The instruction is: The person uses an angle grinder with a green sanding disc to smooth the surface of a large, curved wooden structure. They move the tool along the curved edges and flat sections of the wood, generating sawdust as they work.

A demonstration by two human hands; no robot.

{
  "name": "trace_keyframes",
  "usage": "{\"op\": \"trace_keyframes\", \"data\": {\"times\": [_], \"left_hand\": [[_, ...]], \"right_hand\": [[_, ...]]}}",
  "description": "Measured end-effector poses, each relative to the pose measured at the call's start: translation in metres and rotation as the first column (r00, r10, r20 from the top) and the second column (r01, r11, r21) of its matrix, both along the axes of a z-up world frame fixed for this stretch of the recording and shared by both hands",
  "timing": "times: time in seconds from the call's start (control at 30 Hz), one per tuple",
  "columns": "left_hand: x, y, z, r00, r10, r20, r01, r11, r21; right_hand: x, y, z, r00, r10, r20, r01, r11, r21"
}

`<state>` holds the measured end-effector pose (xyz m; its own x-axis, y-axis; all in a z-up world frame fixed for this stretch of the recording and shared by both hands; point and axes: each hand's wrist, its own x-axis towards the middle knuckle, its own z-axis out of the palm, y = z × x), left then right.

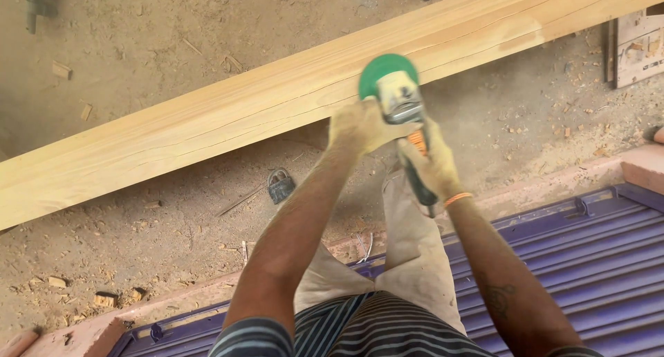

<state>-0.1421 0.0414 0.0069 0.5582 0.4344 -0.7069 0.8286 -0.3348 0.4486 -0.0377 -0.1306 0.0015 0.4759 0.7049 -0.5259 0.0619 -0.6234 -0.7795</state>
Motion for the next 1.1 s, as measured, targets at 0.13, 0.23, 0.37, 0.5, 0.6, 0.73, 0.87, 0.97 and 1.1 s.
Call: {"op": "trace_keyframes", "data": {"times": [0.13, 0.23, 0.37, 0.5, 0.6, 0.73, 0.87, 0.97, 1.1], "left_hand": [[-0.114, 0.021, 0.004, 0.981, 0.044, -0.190, -0.043, 0.999, 0.011], [-0.196, 0.032, -0.003, 0.966, 0.119, -0.230, -0.099, 0.990, 0.099], [-0.271, 0.043, -0.014, 0.942, 0.236, -0.237, -0.192, 0.962, 0.194], [-0.266, 0.046, -0.015, 0.934, 0.321, -0.158, -0.289, 0.938, 0.192], [-0.201, 0.053, -0.016, 0.952, 0.180, -0.249, -0.131, 0.971, 0.198], [-0.071, 0.049, -0.009, 0.990, 0.087, -0.113, -0.068, 0.984, 0.166], [0.076, 0.038, -0.007, 0.998, -0.057, -0.037, 0.062, 0.989, 0.138], [0.180, 0.017, -0.011, 0.994, -0.101, 0.051, 0.096, 0.990, 0.103], [0.300, -0.015, -0.022, 0.957, -0.238, 0.163, 0.221, 0.968, 0.116]], "right_hand": [[-0.097, 0.036, 0.012, 0.981, 0.193, 0.033, -0.189, 0.977, -0.102], [-0.167, 0.060, 0.012, 0.957, 0.271, 0.101, -0.270, 0.962, -0.031], [-0.217, 0.090, 0.008, 0.898, 0.434, 0.068, -0.418, 0.892, -0.174], [-0.207, 0.096, 0.008, 0.886, 0.457, 0.076, -0.443, 0.884, -0.152], [-0.159, 0.087, 0.011, 0.926, 0.365, 0.095, -0.350, 0.926, -0.144], [-0.055, 0.064, 0.015, 0.979, 0.171, 0.114, -0.166, 0.985, -0.050], [0.067, 0.038, 0.018, 0.999, -0.015, 0.042, 0.021, 0.987, -0.161], [0.153, 0.009, 0.015, 0.991, -0.103, 0.084, 0.103, 0.995, -0.002], [0.256, -0.031, 0.005, 0.984, -0.168, 0.063, 0.164, 0.985, 0.061]]}}
